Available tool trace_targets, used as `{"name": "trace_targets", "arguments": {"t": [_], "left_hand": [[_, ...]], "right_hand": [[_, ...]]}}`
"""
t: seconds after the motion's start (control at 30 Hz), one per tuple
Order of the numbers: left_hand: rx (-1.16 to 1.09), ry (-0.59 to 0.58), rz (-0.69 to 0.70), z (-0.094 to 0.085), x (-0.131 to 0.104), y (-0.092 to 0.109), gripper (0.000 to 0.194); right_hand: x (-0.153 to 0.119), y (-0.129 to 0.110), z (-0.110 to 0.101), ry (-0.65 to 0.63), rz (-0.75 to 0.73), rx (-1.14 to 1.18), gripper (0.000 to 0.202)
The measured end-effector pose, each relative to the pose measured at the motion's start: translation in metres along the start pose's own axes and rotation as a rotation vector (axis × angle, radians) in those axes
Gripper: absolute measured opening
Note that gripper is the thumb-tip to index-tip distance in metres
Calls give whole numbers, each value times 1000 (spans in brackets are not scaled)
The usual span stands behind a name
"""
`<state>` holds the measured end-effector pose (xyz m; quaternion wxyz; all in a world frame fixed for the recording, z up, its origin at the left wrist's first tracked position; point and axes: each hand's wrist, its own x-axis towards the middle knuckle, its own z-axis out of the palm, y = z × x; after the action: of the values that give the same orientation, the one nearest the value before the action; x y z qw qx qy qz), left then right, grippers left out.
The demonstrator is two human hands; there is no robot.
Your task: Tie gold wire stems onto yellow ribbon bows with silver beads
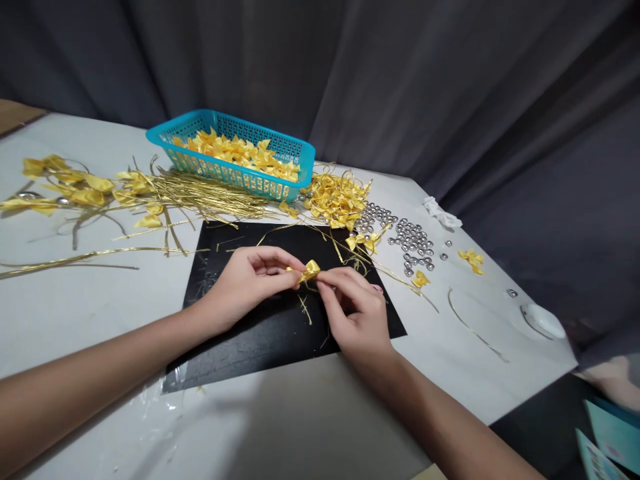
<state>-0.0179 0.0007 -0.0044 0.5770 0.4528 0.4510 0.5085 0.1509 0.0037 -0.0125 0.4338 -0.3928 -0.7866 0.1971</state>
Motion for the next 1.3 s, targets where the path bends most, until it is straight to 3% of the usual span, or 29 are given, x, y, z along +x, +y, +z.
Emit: {"name": "trace_targets", "arguments": {"t": [0.33, 0.47, 0.6, 0.7, 0.87, 1.07, 1.3], "left_hand": [[11, -34, -30, 2, 1, 4, 7], [-17, -28, -55, 2, 1, 3, 20], [-54, -7, -67, 2, 2, 2, 30], [-51, -17, -58, 3, 1, 2, 29], [-10, -60, -35, 5, -1, 2, 30], [4, -62, -24, 3, 0, 1, 30], [53, -79, 17, 5, -2, 1, 32]], "right_hand": [[1, 3, 1, -29, -87, 12, 16], [1, 0, 1, -29, -103, -14, 16], [0, -3, -2, -25, -8, -35, 10], [0, -5, -4, -17, 33, -4, 19], [6, -5, -3, -67, -39, -10, 8], [15, -8, -5, -104, -124, -38, 10], [21, -15, -2, -101, -1, 178, 10]]}}
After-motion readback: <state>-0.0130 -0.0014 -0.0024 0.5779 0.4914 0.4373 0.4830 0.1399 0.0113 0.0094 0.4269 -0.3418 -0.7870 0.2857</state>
